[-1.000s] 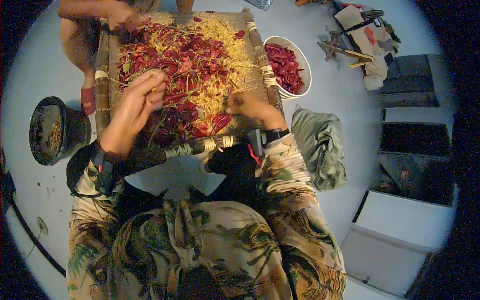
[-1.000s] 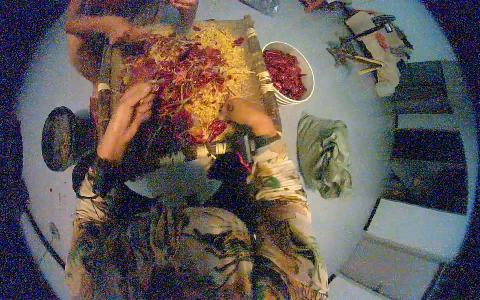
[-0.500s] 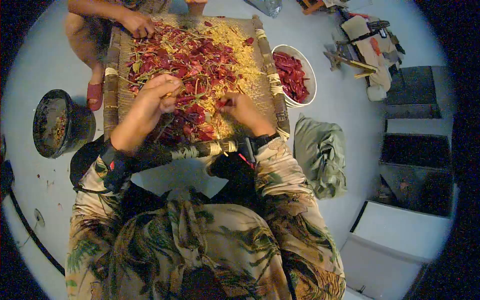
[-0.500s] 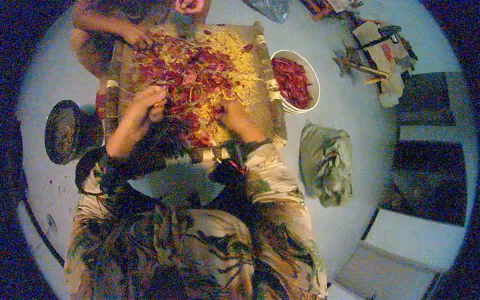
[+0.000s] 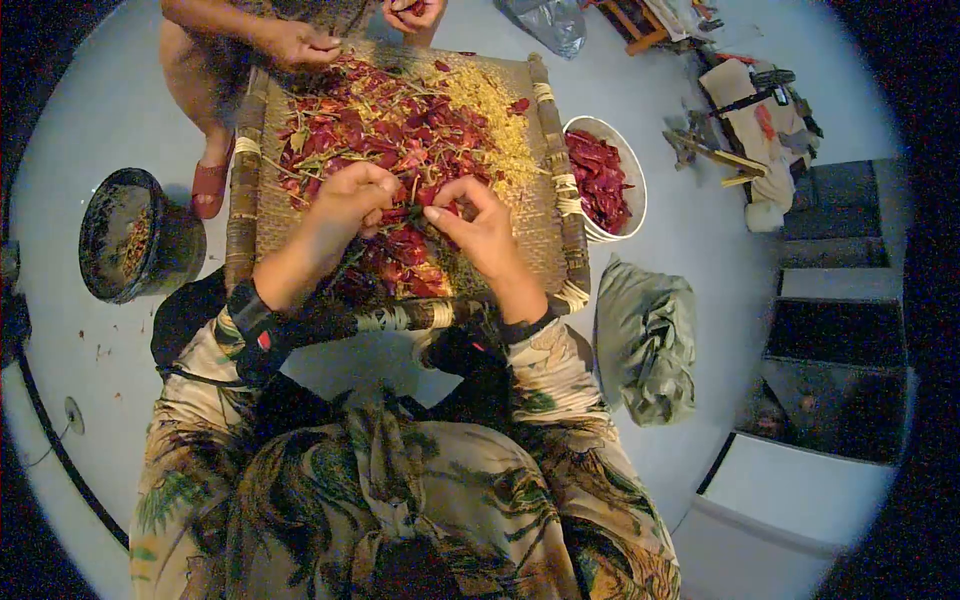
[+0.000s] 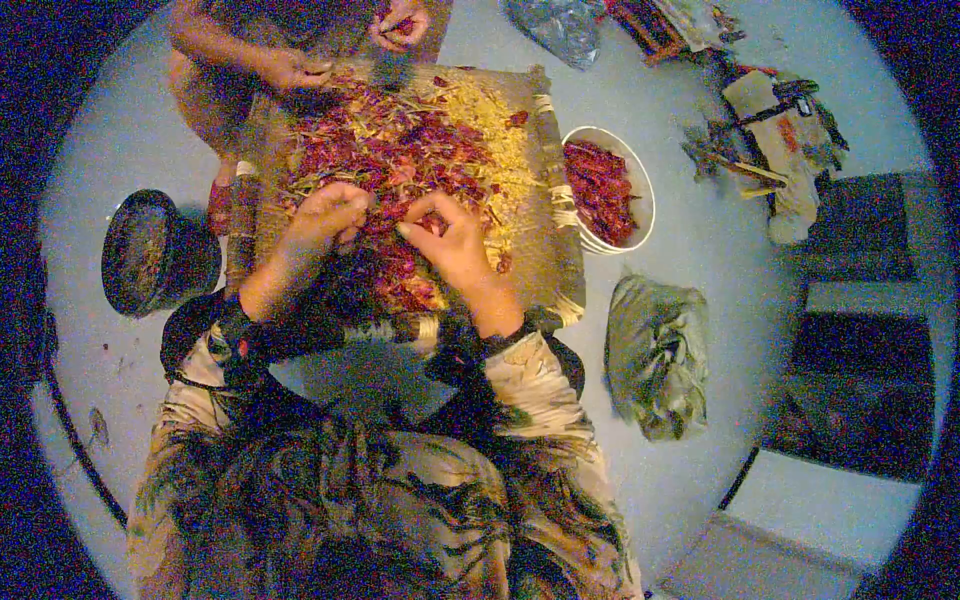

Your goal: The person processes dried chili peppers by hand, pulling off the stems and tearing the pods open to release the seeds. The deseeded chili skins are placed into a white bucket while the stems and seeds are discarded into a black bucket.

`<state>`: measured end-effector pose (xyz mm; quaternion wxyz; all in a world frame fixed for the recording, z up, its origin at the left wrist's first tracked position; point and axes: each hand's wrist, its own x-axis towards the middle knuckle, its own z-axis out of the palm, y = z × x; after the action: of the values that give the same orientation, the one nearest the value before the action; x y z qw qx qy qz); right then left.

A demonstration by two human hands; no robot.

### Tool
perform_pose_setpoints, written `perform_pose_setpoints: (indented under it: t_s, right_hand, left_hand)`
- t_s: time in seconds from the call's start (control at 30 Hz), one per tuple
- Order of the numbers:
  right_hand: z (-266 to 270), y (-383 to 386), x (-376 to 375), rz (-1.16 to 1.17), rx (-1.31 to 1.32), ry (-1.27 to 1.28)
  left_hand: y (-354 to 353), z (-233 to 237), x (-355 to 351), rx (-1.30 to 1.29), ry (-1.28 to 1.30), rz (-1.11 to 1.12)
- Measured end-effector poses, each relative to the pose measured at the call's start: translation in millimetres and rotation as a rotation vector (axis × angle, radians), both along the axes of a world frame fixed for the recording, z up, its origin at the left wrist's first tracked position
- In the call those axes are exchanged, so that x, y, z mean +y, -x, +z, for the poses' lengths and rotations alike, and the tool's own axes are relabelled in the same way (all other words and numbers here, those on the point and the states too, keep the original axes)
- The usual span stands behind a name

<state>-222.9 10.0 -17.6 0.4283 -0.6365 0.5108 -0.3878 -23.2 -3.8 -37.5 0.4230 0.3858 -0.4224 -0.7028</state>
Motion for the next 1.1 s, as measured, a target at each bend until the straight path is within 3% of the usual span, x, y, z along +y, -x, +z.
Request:
perform_pose_setpoints:
  t_s: [0.07, 0.17, 0.27, 0.3, 0.37, 0.47, 0.5, 0.57, 0.67, 0.9, 1.0, 1.1]
  right_hand:
    - [0, -3, 2, 0.045, -0.064, 0.083]
    - [6, -2, 6, 0.108, 0.033, -0.017]
    - [-6, -2, 8, 0.188, -0.189, -0.138]
    - [-5, -7, 10, 0.184, -0.34, -0.185]
    - [0, -20, 14, 0.175, -0.643, -0.277]
    - [10, -30, 18, 0.083, -0.54, -0.279]
    - [8, -30, 18, 0.094, -0.39, -0.196]
    - [-2, -26, 18, 0.112, -0.089, -0.03]
    - [-12, -22, 16, 0.099, -0.019, -0.063]
    - [-1, -30, 20, 0.135, -0.352, -0.229]
    - [6, -33, 24, 0.124, -0.432, -0.296]
    - [4, -31, 25, 0.166, -0.501, -0.354]
  left_hand:
    - [4, 1, 1, -0.033, 0.058, 0.006]
    - [9, 17, 6, -0.096, 0.088, 0.021]
    - [17, 11, 8, 0.018, 0.204, 0.024]
    - [13, 26, 12, 0.029, 0.06, -0.028]
    - [12, 20, 12, -0.127, 0.299, 0.064]
    - [11, 16, 12, -0.358, 0.514, 0.156]
    - [12, 18, 12, -0.434, 0.562, 0.178]
    - [12, 21, 13, -0.44, 0.583, 0.188]
    - [12, 24, 16, -0.411, 0.583, 0.204]
    - [10, 38, 27, -0.411, 0.628, 0.203]
    - [16, 50, 35, -0.408, 0.604, 0.305]
    - [19, 42, 29, -0.279, 0.325, 0.298]
